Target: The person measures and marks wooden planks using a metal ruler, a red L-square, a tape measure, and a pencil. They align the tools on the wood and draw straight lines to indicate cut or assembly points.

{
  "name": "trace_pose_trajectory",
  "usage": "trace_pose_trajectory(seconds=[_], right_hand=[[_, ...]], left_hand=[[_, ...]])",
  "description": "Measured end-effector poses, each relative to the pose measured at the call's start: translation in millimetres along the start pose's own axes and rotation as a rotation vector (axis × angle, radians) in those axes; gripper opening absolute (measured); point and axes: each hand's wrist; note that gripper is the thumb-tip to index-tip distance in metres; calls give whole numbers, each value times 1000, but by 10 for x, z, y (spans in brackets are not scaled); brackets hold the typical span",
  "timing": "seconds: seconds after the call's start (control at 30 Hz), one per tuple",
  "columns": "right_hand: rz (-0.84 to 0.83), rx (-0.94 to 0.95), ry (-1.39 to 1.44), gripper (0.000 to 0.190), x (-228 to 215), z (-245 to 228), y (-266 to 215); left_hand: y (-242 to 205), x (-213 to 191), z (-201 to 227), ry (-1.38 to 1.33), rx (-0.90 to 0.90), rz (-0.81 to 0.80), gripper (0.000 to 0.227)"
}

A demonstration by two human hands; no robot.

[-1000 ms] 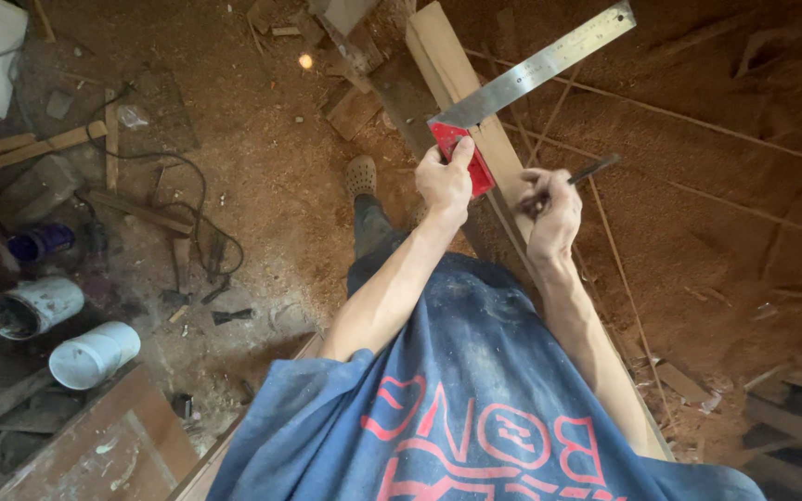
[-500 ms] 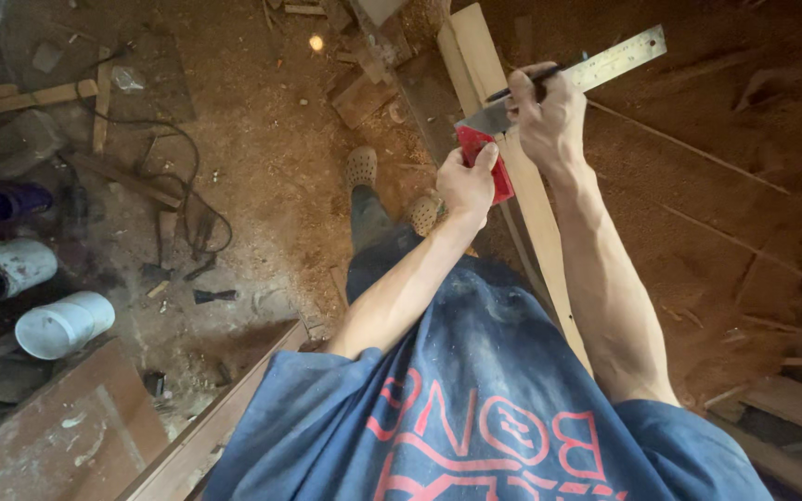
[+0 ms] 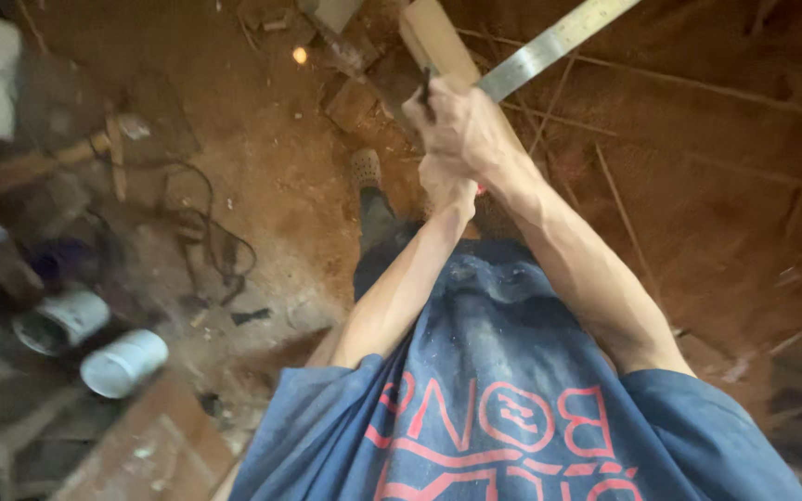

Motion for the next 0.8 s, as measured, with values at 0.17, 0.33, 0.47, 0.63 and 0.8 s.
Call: trace_pose_trajectory(seconds=[0.17,0.33,0.47,0.63,0.8], right_hand=[[467,113,438,19,-15,-28,-393],[850,471,62,31,-123,295,-1435],[685,571,-350,41,30,115,-1921],[684,635,-476,58,66,-184,-1757],[467,524,-21,45,295,-367,-1034]], left_hand=[[-56,-269,116,-27,14,-232,25],[-79,-793,488,396,195,-613,19],[289,-960,1008,485,120,-825,18],[767,-1101,2030,855,56,-944,18],[1198,-1135,2736,892,60,-953,28]])
Point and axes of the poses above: each hand's wrist, its own y-axis towards the middle knuckle, its own x-axis out of the palm, z = x × y, and after that the axes turned 13 degrees about -z, right-handed
